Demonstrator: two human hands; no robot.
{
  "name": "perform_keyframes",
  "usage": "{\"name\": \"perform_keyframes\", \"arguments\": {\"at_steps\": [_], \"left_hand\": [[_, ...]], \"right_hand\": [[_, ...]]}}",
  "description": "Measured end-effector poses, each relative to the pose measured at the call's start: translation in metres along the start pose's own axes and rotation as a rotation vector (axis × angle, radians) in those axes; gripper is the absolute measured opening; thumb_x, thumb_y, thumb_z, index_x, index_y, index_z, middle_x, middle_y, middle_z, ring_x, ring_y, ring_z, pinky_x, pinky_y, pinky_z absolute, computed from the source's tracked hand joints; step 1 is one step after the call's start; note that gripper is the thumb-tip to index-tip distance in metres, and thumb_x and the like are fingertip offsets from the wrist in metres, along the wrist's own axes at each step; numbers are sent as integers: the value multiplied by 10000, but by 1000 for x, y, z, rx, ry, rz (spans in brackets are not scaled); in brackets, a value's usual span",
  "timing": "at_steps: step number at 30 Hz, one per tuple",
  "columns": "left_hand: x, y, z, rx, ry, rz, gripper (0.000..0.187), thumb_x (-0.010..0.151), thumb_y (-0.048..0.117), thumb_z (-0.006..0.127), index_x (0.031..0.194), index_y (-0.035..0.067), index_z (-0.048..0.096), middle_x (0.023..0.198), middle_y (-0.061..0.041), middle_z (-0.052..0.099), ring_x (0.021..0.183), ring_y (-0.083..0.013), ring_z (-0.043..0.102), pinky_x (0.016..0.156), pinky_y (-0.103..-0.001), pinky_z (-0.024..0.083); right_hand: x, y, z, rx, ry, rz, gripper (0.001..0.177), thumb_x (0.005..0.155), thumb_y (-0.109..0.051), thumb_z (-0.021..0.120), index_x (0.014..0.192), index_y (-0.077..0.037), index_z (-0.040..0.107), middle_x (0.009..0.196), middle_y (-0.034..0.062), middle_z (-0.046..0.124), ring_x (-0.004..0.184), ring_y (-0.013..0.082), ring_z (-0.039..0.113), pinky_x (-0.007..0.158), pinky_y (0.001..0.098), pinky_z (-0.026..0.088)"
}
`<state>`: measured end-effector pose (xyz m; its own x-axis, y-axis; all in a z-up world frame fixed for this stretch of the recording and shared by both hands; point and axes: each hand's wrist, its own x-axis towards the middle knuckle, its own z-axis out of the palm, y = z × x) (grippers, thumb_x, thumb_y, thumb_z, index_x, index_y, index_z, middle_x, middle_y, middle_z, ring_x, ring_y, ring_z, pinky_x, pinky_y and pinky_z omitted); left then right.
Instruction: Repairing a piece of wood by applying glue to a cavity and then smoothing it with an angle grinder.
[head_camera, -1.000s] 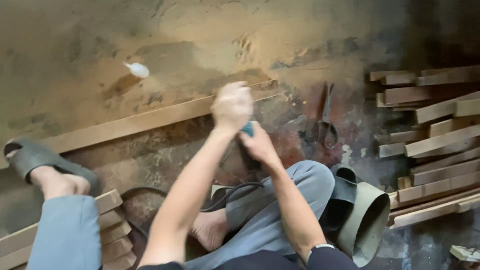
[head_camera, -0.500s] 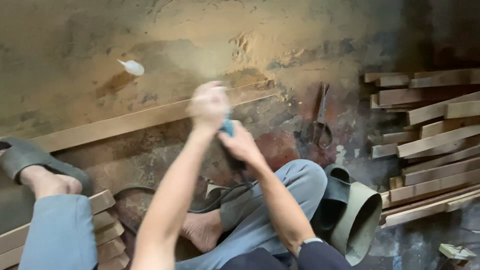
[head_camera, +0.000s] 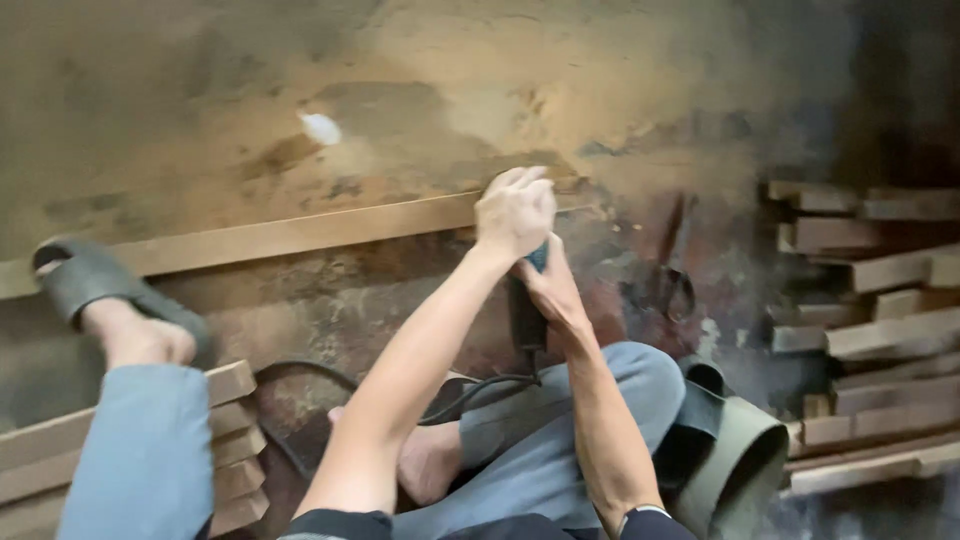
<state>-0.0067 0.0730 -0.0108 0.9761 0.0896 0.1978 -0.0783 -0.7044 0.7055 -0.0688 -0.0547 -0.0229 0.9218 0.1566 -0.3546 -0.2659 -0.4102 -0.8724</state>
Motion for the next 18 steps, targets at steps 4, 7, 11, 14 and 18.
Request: {"name": "perform_keyframes", "arguments": {"at_steps": [4, 7, 11, 14, 18], "left_hand": [[-26, -57, -89, 92, 121, -149, 264, 971, 283, 566, 993, 130, 781, 1232, -103, 737, 1172, -328, 661, 1002, -440, 509], [-60, -151, -130, 177, 205, -63, 260, 1008, 194, 541, 1058, 102, 779, 1226, -162, 734, 1153, -346, 690, 1043, -452, 530], [-83, -159, -198, 128, 237, -287, 323, 1031, 214, 512, 1139, 68, 780, 1279, -208, 715, 1242, -354, 653, 1076, -434, 499], [-83, -157, -201, -131, 225, -418, 409, 1078, 327, 481, 1300, 53, 688, 1308, -183, 709, 1264, -307, 679, 1088, -403, 513], [-90, -172, -208, 66, -43, -323, 673, 1006, 467, 574, 1485, 7, 469, 1476, -235, 513, 1418, -355, 455, 1151, -487, 319]], "right_hand": [[12, -50, 79, -135, -220, -92, 604, 806, -333, 741, 1291, -26, 552, 1132, 173, 675, 1045, 243, 647, 909, 397, 511], [11, -91, 147, 47, -487, -173, 552, 842, -426, 698, 1205, -16, 627, 1059, 201, 753, 978, 312, 706, 862, 426, 570], [1, -100, 203, -140, -528, 70, 712, 811, -505, 706, 1302, -42, 481, 1055, 221, 736, 974, 327, 729, 879, 420, 565], [-6, -95, 174, -38, -417, -56, 724, 817, -511, 772, 1270, -1, 529, 1106, 239, 688, 1065, 353, 677, 912, 437, 542], [-18, -90, 61, -99, -258, 114, 587, 767, -517, 761, 1114, -53, 664, 977, 151, 723, 914, 279, 694, 801, 405, 540]]}}
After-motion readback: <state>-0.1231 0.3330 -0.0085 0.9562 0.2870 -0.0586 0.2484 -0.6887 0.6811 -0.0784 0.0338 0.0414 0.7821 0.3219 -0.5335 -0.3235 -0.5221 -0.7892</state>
